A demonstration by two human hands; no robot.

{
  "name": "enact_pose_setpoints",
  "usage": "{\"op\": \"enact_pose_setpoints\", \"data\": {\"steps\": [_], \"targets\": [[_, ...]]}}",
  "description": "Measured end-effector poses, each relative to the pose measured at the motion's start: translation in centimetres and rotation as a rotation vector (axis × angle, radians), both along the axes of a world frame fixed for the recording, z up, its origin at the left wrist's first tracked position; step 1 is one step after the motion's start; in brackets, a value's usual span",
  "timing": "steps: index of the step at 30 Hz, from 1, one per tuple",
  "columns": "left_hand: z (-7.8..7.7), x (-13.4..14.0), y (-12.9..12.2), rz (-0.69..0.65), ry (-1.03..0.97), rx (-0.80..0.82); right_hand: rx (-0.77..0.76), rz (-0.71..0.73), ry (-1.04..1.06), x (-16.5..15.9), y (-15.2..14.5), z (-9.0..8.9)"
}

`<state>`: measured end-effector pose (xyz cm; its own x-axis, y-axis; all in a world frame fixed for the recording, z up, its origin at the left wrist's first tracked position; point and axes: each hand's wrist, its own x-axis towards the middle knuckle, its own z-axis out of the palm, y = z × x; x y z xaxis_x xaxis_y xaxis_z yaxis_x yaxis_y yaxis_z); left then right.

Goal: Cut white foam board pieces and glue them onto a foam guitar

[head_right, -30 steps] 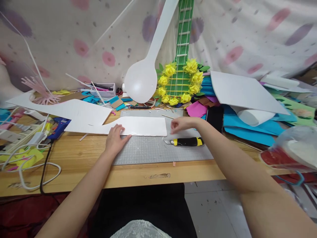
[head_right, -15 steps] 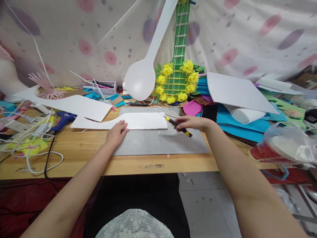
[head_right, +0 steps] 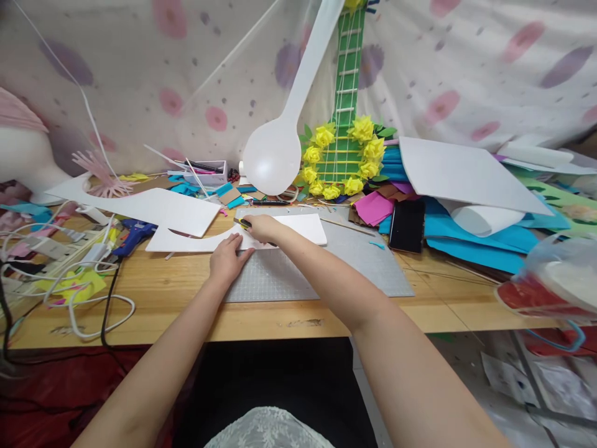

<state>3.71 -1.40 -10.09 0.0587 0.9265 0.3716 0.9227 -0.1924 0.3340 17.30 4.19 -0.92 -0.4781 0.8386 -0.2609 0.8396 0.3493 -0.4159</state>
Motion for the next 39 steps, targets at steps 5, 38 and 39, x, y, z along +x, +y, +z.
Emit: {"op": "enact_pose_setpoints", "data": {"steps": [5,38,39], "targets": [[0.2,0.0,0.0,-0.013,-0.014,-0.043,0.003,0.06,-0.036,0.1,-0.2,0.4],[0.5,0.2,0.1,-0.016,-0.011,-0.062,0.073,0.243,-0.34,0.2,-0.8,3.1],[0.6,0.2,0.0,-0.015,-0.006,-0.062,0.053,0.235,-0.341,0.6,-0.9,3.3]]}}
